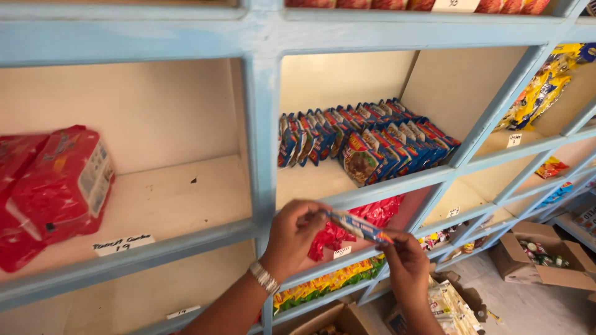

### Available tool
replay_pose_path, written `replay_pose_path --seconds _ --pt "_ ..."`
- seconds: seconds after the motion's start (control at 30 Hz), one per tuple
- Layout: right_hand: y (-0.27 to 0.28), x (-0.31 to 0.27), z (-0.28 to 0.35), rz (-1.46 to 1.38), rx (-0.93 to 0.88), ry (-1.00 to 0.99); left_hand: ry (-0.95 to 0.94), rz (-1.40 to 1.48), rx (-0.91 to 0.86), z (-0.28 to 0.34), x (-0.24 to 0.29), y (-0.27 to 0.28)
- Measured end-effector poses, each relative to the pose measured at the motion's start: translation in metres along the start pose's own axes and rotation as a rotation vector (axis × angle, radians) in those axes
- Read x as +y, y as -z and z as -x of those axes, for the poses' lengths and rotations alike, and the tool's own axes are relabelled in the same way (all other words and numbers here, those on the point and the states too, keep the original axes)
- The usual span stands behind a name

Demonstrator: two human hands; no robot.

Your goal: Restocking grocery store shelves by organizing packages of instant noodles and canned goods taken from boxes on the floor.

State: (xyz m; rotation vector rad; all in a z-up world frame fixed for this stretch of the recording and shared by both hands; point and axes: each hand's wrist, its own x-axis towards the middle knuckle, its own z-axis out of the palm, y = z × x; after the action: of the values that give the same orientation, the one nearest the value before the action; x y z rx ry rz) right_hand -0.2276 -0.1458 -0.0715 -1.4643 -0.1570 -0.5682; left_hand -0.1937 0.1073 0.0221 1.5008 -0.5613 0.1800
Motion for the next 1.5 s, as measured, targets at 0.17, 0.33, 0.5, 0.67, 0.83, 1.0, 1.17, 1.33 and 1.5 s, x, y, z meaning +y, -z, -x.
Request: replay_pose_path --seconds 0.17,0.33,0.5,0.67,0.83,1.0,1.17,1.33,1.5 --pt "-0.022 -0.009 -0.078 -0.011 0.017 0.222 -0.018 0.149 0.183 -0.09 -0.04 -0.029" --pt "-0.035 0.01 -0.131 0.21 0.07 0.249 0.119 0.329 0.407 -0.155 -0.078 -0.039" --pt "-0.043 -0.007 -0.139 0.353 0.077 0.251 0.158 0.247 0.45 -0.169 -0.132 -0.049" --pt "-0.043 -0.008 -0.138 0.381 0.058 0.298 0.048 -0.264 0.304 -0.158 -0.119 -0.063" --pt "-0.045 -0.01 -0.14 0.352 0.086 0.23 0.147 -0.055 0.066 -0.161 -0.103 -0.068" --pt "-0.043 0.001 -0.139 0.316 0.096 0.289 0.036 -0.226 -0.026 -0.149 -0.082 -0.065" --pt "-0.046 -0.004 -0.143 0.356 0.08 0.298 0.12 -0.345 0.003 -0.151 -0.076 -0.073" --pt "-0.044 -0.002 -0.144 0.386 0.074 0.278 -0.025 -0.868 0.088 -0.151 -0.105 -0.085" --pt "-0.047 -0.006 -0.141 0.397 0.096 0.271 0.224 -0.909 0.009 -0.153 -0.075 -0.089"
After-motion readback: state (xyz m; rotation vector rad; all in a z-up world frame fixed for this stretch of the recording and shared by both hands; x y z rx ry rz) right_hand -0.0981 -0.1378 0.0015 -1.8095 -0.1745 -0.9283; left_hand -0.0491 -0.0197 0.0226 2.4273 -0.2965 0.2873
